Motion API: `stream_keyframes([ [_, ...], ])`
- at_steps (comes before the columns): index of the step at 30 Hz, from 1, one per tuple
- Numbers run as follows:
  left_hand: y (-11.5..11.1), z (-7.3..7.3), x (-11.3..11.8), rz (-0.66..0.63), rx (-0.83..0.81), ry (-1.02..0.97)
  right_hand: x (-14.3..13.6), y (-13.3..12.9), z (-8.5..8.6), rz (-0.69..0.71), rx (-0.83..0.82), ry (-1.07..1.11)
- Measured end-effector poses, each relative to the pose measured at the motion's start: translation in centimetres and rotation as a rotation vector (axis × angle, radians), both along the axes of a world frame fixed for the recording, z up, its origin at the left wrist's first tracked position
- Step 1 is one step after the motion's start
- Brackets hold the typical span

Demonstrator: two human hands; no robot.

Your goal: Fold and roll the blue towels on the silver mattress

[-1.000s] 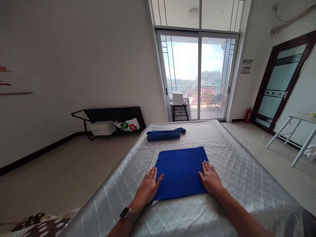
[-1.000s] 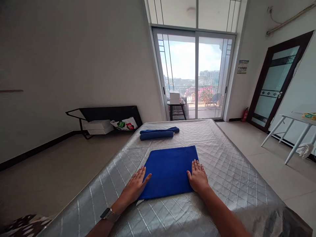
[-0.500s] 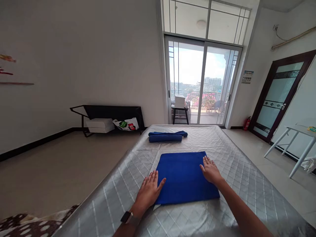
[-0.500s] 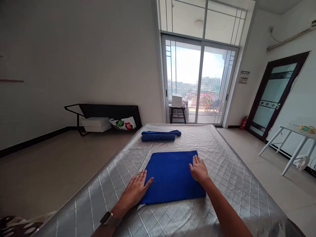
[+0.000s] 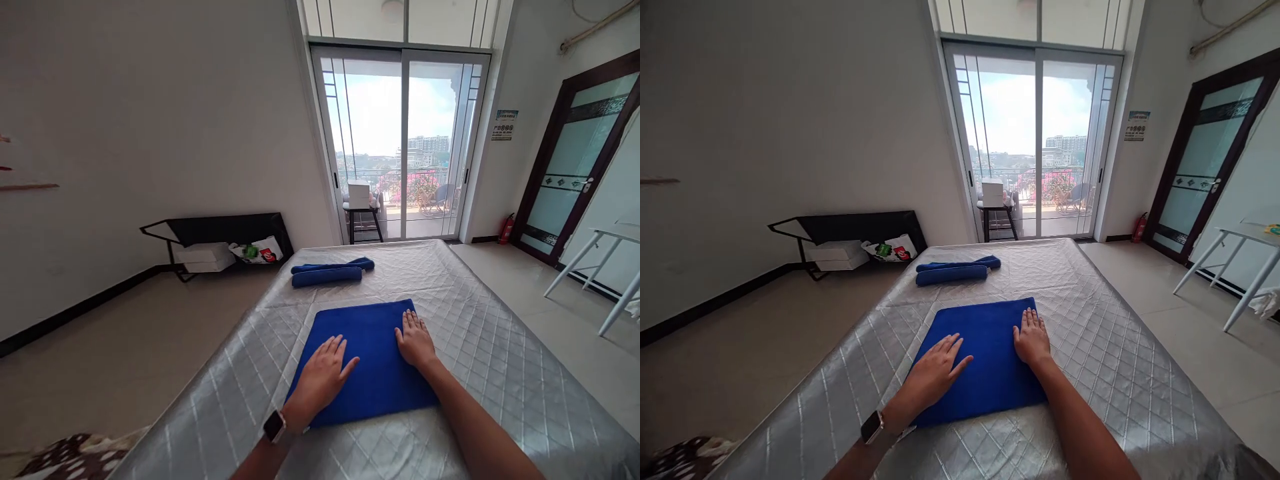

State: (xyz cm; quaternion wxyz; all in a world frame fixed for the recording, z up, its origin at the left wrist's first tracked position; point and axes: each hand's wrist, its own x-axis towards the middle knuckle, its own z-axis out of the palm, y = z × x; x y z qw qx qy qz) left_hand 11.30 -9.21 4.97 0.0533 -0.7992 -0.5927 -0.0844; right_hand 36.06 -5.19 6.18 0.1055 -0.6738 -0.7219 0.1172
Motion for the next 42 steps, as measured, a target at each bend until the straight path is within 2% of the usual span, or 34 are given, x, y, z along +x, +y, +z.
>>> stream_keyframes([
  [3, 1.7, 0.3, 6.4, -0.165, 0.034, -0.029, 0.0, -0.1, 0.1, 0.009, 0.003, -0.013],
  [5, 3.1, 0.0, 9.5, -0.2, 0.022, -0.046, 0.0, -0.2, 0.1, 0.028, 0.01, -0.027],
  [7, 4.3, -0.5, 10.9, -0.182, -0.008, -0.057, 0.0, -0.3, 0.1, 0.039, 0.015, -0.03],
  [8, 4.8, -0.8, 11.0, -0.165, -0.023, -0.059, 0.0, -0.3, 0.1, 0.038, 0.016, -0.026],
  [11, 5.6, -1.6, 8.4, -0.106, -0.048, -0.045, 0.0, -0.3, 0.1, 0.022, 0.021, -0.007],
  [18, 6.8, -3.6, -3.1, 0.212, -0.038, -0.026, 0.0, -0.2, 0.2, 0.026, -0.005, -0.044],
  [21, 7.3, -4.5, -5.4, 0.254, 0.005, -0.067, 0.1, -0.3, 0.4, 0.017, -0.023, -0.06],
  [27, 7.6, -4.8, -5.2, 0.23, 0.007, -0.092, 0.7, 0.2, 1.3, 0.02, -0.049, -0.081],
  [33, 7.4, -4.7, -5.0, 0.252, -0.008, -0.112, 0.5, 3.2, 2.4, 0.011, -0.035, -0.087],
  [39, 7.5, -5.3, -5.5, 0.236, 0.012, -0.078, 0.4, 4.7, 1.0, 0.005, -0.048, -0.081],
  [42, 7.3, -4.9, -5.8, 0.245, 0.012, -0.057, 0.4, 4.7, 0.4, 0.003, -0.019, -0.068],
])
